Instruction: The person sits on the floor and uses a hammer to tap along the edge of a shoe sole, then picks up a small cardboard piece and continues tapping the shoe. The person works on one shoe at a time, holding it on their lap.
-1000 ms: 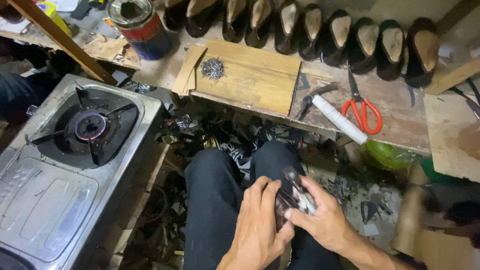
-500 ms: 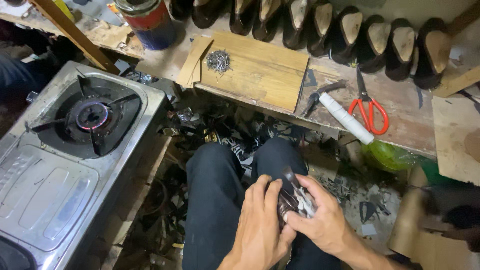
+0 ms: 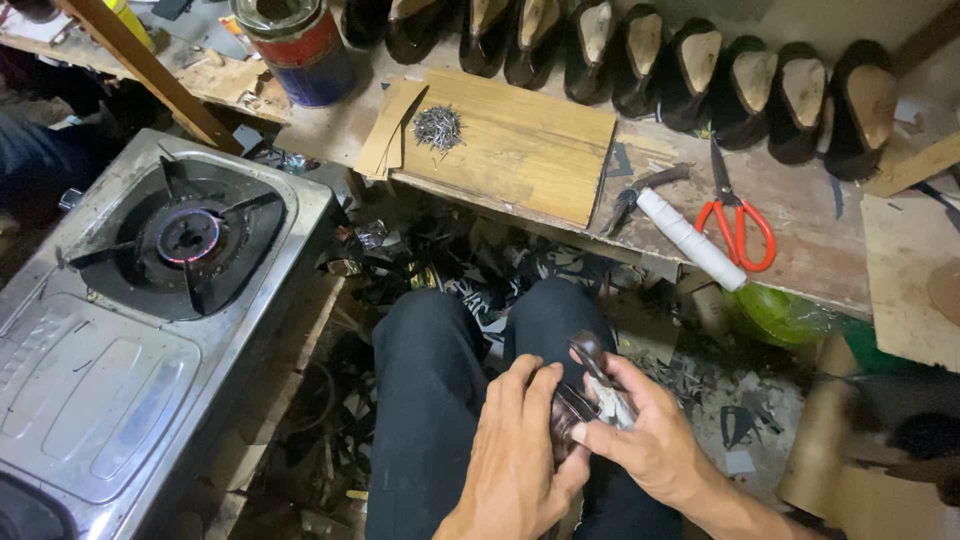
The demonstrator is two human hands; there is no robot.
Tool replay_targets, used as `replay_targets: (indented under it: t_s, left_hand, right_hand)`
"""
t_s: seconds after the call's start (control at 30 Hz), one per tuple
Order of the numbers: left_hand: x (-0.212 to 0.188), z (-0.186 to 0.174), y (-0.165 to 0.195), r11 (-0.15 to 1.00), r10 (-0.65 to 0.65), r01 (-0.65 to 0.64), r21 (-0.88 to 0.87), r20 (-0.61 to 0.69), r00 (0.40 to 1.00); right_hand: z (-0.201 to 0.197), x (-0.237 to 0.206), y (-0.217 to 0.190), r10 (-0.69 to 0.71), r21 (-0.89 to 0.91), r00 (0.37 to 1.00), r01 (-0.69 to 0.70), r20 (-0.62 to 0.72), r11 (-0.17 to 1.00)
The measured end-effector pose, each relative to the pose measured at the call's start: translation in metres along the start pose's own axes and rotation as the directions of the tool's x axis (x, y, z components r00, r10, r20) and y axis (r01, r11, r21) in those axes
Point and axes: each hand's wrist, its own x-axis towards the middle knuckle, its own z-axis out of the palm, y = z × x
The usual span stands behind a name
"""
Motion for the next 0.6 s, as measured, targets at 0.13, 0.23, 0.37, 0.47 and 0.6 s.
replay_targets:
  t_s: [0.13,0.23,0.37,0.47,0.6]
  left_hand:
    - [-0.002,0.002,0.002,0.997,0.005,-0.005,0.08,0.002,1.0]
    - [-0.001,0.001,-0.002,0.996,0.001,-0.001,0.089,0.0,1.0]
    - [0.002,-0.006,-0.013,0.999,-0.039,0.039,-0.023,0.024,0.999]
    - [0.009,-0.014,-0.025,0.996,-0.077,0.077,-0.034,0.006,0.997]
    - [0.018,-0.009,-0.031,0.985,-0.17,0.17,0.004,0.003,0.985]
  right_hand:
    - [0.005,0.004,-0.002,0.015,0.005,1.0,-0.015,0.001,1.0]
    - [0.007,0.009,-0.008,-0.008,-0.036,1.0,0.008,0.002,0.999]
    - [-0.001,0.005,-0.01,-0.009,-0.14,1.0,0.011,0.014,0.99]
    - [-0.014,-0.009,-0.004,0.215,-0.372,0.976,-0.207,-0.022,0.905]
    - [-0.026,-0.022,-0.001,0.154,-0.406,0.972,-0.07,0.177,0.911]
